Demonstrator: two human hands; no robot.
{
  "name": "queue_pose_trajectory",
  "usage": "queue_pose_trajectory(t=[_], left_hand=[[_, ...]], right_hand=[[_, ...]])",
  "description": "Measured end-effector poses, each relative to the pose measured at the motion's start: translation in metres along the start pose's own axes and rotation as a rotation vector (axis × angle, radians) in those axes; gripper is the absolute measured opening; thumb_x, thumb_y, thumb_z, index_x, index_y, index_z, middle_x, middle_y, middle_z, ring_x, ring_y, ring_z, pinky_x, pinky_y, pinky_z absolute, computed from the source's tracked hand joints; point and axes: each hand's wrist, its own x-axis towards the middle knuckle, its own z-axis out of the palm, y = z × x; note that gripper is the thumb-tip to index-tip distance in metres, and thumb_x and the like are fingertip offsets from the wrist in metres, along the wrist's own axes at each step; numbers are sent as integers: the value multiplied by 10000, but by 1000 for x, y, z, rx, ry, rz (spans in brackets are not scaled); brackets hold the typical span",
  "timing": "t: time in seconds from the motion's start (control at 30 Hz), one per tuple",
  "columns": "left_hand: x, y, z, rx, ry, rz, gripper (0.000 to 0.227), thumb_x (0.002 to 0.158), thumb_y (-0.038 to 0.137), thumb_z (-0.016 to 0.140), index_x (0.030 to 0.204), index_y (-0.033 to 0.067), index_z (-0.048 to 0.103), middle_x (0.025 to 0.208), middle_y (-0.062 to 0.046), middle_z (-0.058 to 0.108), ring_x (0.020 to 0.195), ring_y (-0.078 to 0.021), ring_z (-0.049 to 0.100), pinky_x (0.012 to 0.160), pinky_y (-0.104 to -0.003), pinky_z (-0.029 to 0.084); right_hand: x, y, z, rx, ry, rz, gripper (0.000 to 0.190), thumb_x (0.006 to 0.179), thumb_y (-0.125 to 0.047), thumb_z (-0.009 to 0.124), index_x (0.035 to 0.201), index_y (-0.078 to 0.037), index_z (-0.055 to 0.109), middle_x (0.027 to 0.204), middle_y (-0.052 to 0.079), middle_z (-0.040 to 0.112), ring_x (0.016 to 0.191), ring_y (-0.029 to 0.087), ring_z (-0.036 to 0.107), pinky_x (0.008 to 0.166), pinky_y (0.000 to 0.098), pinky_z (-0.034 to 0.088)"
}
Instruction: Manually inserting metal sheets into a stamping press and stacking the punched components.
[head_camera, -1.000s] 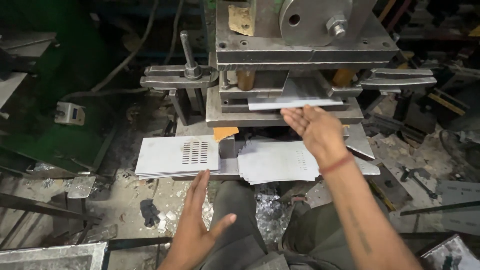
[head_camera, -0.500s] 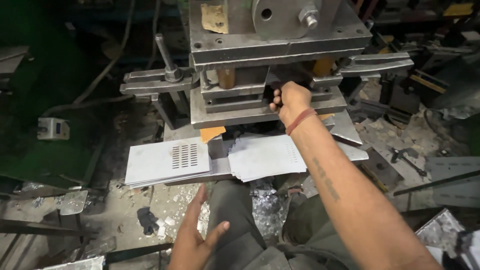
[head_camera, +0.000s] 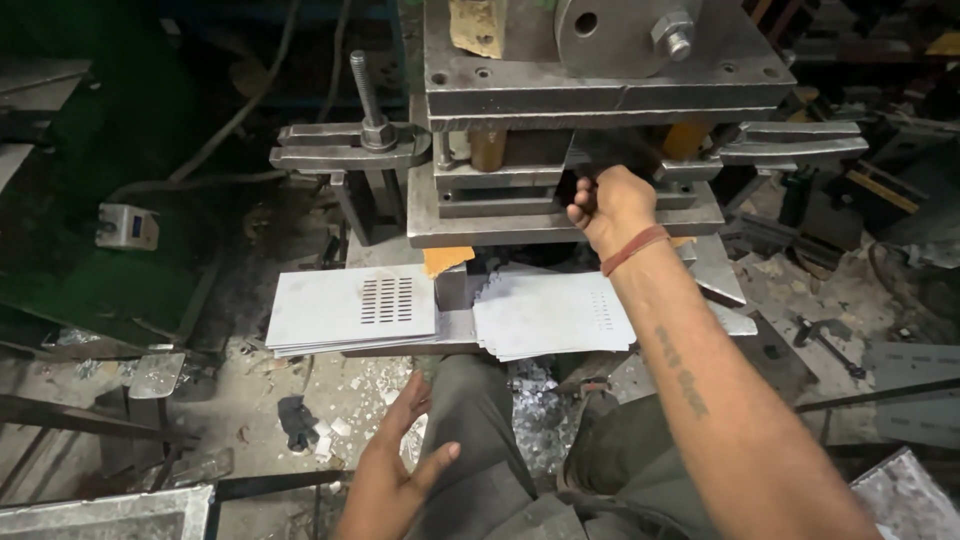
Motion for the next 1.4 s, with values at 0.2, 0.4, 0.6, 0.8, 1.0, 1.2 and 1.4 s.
queue_pose_trajectory(t=[0.2, 0.4, 0.6, 0.8, 1.0, 1.2, 1.4], left_hand=[[25, 51, -18, 279, -81, 15, 725, 831, 238, 755, 1504, 201, 487, 1482, -41, 627, 1125, -176, 752, 558, -269, 656], [70, 67, -71, 327, 252, 94, 425, 807, 150, 859, 1223, 197, 786, 1168, -45, 812, 1188, -301, 715, 1052, -438, 495], [152, 42, -122, 1036, -208, -88, 1370, 509, 399, 1032, 1649, 306, 278, 1715, -139, 255, 1619, -348, 140, 1289, -592, 197], [180, 27, -131, 1371, -289, -24, 1396, 460, 552, 1048, 1632, 265, 346, 1530, -103, 548, 1472, -314, 480, 1275, -560, 262], [166, 44, -144, 1307, -266, -49, 1286, 555, 585, 999, 1617, 283, 339, 1537, -91, 519, 1487, -286, 453, 1256, -548, 305], [170, 34, -140, 1288, -319, -47, 1273, 601, 588, 963, 1636, 264, 298, 1601, -104, 455, 1527, -272, 404, 1298, -549, 238], [193, 19, -141, 1384, -283, 67, 1330, 398, 396, 1131, 1524, 182, 457, 1573, -151, 458, 1394, -319, 509, 1124, -466, 404]], right_hand=[[3, 3, -2, -48, -35, -17, 214, 948, -40, 411, 905, 8, 615, 728, 78, 597, 525, 145, 520, 405, 290, 493], [-13, -4, 2, -234, -36, -30, 265, 1007, -112, 364, 849, -53, 569, 627, -30, 511, 465, 85, 595, 396, 243, 628], [-6, 0, 1, -202, -53, -2, 224, 1020, -103, 370, 925, -13, 551, 678, 21, 551, 497, 113, 638, 443, 277, 678], [-12, -10, -1, -64, -96, 39, 231, 1030, -105, 336, 914, -10, 511, 697, 49, 573, 523, 147, 644, 508, 339, 713], [-47, -6, -37, -226, -235, -43, 241, 997, -265, 557, 822, -113, 623, 636, 11, 671, 540, 149, 727, 466, 216, 593], [-111, 72, -139, -104, -293, -106, 235, 980, -210, 636, 896, 5, 587, 685, 180, 666, 587, 287, 728, 549, 359, 606], [-88, 124, -179, -116, -276, 47, 198, 1048, -132, 578, 1053, 39, 678, 863, 150, 710, 682, 212, 650, 653, 330, 561]])
